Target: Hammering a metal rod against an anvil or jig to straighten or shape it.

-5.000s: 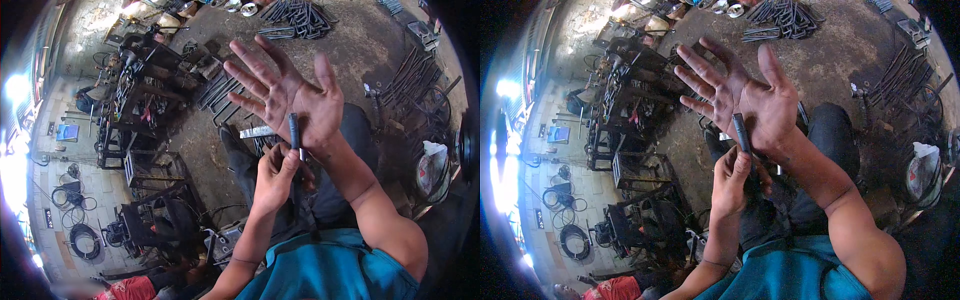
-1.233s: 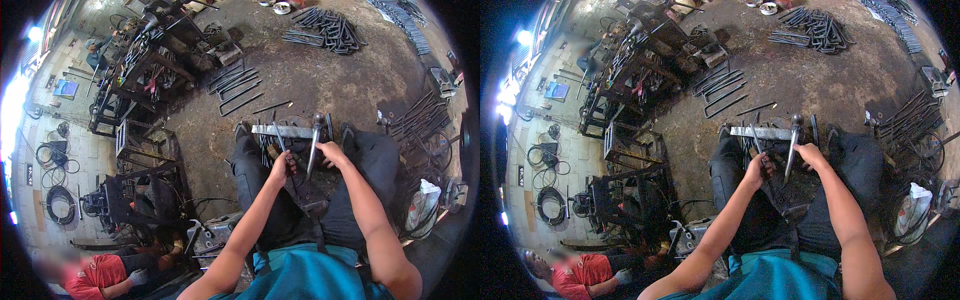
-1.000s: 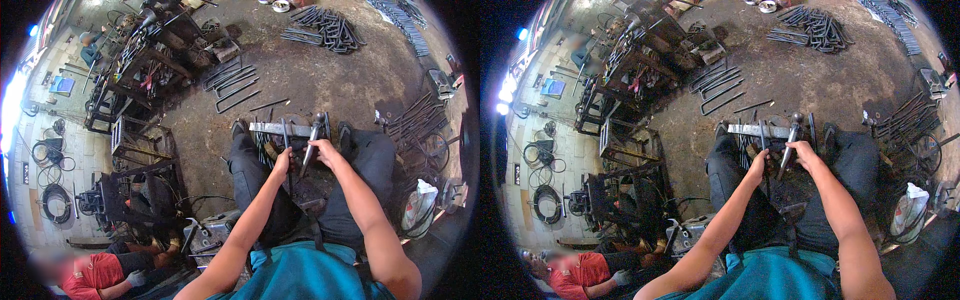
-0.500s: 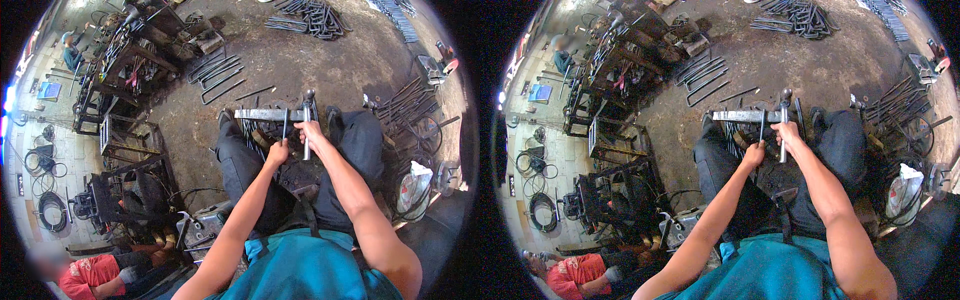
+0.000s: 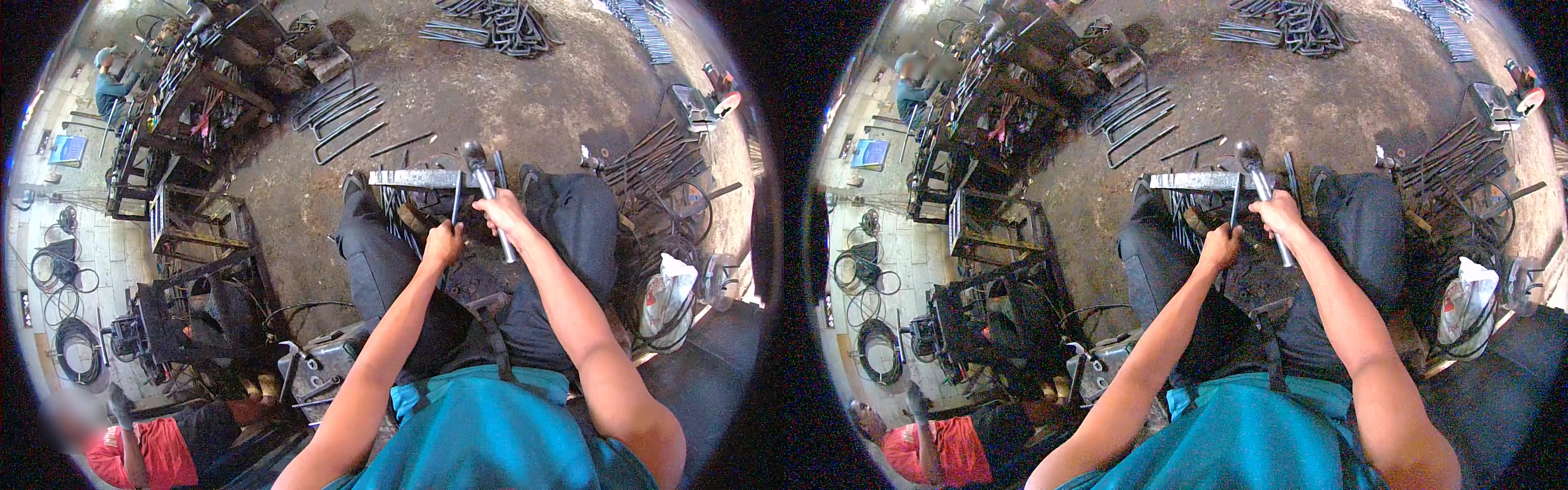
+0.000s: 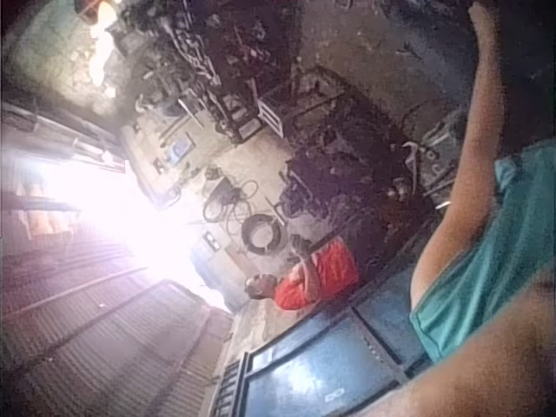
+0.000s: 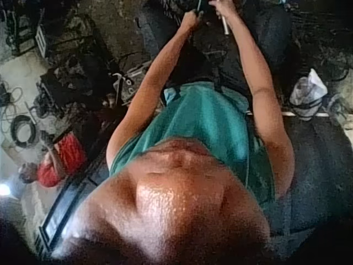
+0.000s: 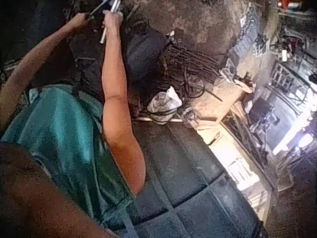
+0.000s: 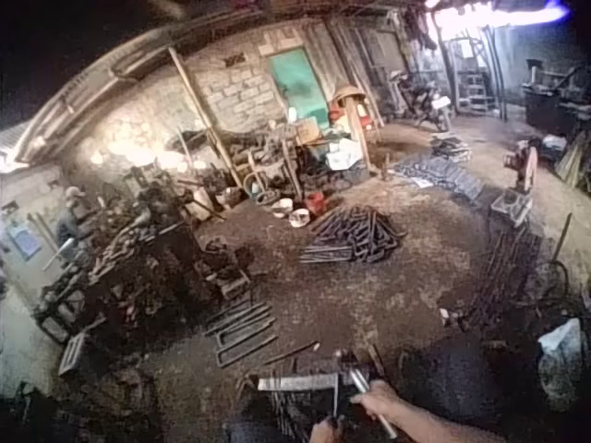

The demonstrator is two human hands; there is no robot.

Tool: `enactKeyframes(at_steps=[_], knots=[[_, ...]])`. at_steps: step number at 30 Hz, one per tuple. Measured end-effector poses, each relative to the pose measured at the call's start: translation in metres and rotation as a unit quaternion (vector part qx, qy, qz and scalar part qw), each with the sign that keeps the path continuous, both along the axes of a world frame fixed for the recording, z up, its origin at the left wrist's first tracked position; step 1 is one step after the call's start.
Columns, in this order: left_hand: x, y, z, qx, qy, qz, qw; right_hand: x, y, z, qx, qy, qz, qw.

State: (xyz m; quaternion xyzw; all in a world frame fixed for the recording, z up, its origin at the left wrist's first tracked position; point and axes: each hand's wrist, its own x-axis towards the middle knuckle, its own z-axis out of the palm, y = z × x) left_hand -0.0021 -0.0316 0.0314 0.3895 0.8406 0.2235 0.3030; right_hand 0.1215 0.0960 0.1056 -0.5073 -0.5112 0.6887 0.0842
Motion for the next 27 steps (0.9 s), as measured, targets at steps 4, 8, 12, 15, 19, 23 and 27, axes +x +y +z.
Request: enactKeyframes(at_steps=[4,8,12,15,19,23,27], knots=[[0.0,-0.001,-0.004,0.0,-0.013,0.015,1.0,-0.002,0.001,-0.004,-0.03,0.021,0.01,0.999],[-0.009,-0.003,-0.015,0.007,-0.102,0.031,0.994,-0.003,-0.003,-0.005,-0.042,0.028,-0.011,0.999],[-0.013,-0.006,-0.026,-0.008,-0.315,0.107,0.943,-0.005,-0.01,-0.011,-0.067,0.051,-0.054,0.995],[-0.012,-0.01,-0.027,0.009,-0.314,0.11,0.943,-0.004,-0.013,-0.015,-0.069,0.062,-0.086,0.992],[-0.009,-0.012,-0.021,0.003,-0.193,0.074,0.978,0.0,-0.014,-0.016,-0.041,0.022,-0.061,0.997],[-0.007,-0.009,-0.019,-0.012,-0.117,0.041,0.992,0.003,-0.01,-0.016,0.056,-0.035,-0.003,0.998],[-0.006,-0.01,-0.019,-0.016,-0.132,0.058,0.989,0.004,-0.01,-0.013,0.027,0.004,-0.002,1.0]])
